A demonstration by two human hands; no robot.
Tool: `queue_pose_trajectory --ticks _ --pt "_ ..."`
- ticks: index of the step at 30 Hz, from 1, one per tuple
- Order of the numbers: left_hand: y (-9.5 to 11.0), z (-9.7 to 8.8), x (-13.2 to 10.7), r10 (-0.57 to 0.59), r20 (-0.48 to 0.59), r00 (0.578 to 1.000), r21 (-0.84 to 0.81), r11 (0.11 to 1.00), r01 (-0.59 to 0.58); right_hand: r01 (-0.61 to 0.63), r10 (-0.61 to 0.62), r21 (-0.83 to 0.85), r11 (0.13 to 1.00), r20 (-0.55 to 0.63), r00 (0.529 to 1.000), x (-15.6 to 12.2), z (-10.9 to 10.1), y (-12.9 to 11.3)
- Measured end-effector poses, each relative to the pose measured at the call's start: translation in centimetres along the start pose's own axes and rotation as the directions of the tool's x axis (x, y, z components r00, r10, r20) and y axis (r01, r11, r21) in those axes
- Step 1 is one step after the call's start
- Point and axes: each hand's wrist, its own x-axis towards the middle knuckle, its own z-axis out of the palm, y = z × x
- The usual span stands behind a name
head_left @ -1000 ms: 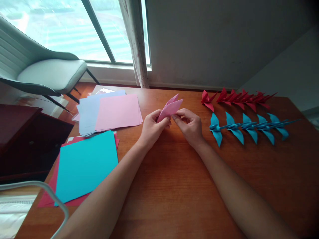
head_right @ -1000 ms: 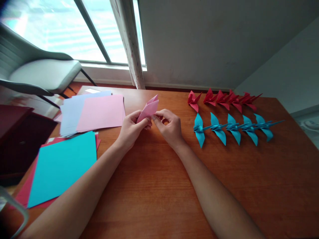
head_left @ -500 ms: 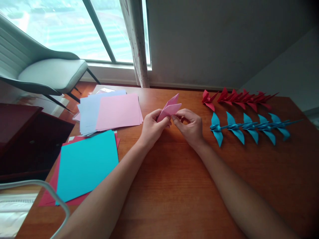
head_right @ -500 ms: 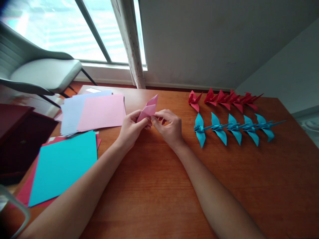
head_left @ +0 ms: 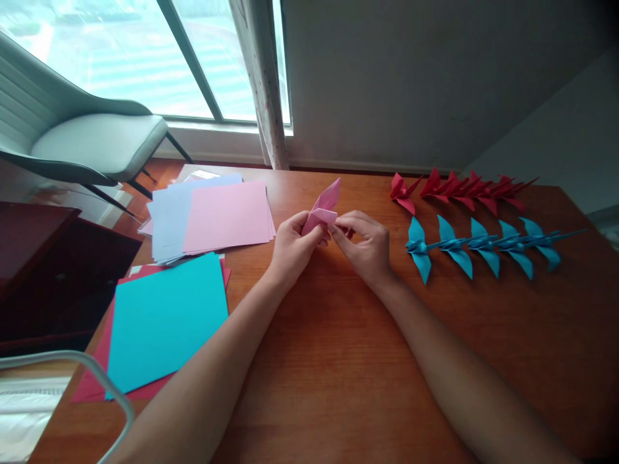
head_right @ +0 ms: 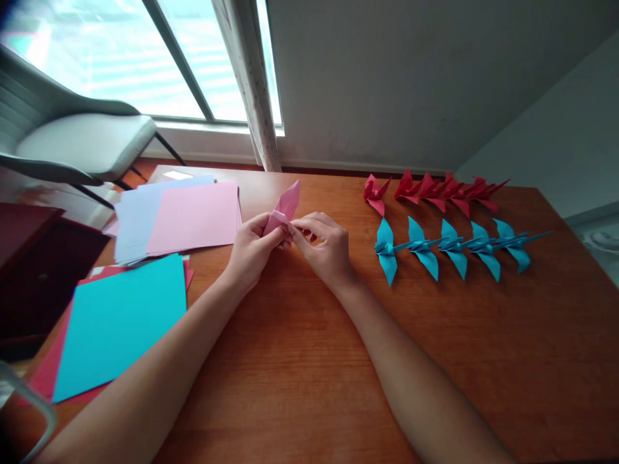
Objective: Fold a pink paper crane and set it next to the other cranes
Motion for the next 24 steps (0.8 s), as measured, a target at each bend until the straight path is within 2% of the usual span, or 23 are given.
queue_pose_trajectory --ticks 14,20,24 --pt "-0.58 -0.28 0.26 -0.016 0.027 1.0 -0.103 0.994 0.019 0.1 -0.083 -0.164 0.981 0.107 0.991 -0.37 -0.17 0.3" --pt "-0.98 -0.74 0.48 -0.017 0.001 1.0 -0.135 0.991 0.017 0.198 -0.145 -0.331 0.923 0.176 0.974 -0.66 -0.3 0.45" --pt "-0.87 -0.85 0.38 -0.029 0.019 0.999 -0.147 0.989 0.032 0.219 -0.149 -0.381 0.898 0.205 0.967 -0.8 -0.34 0.44"
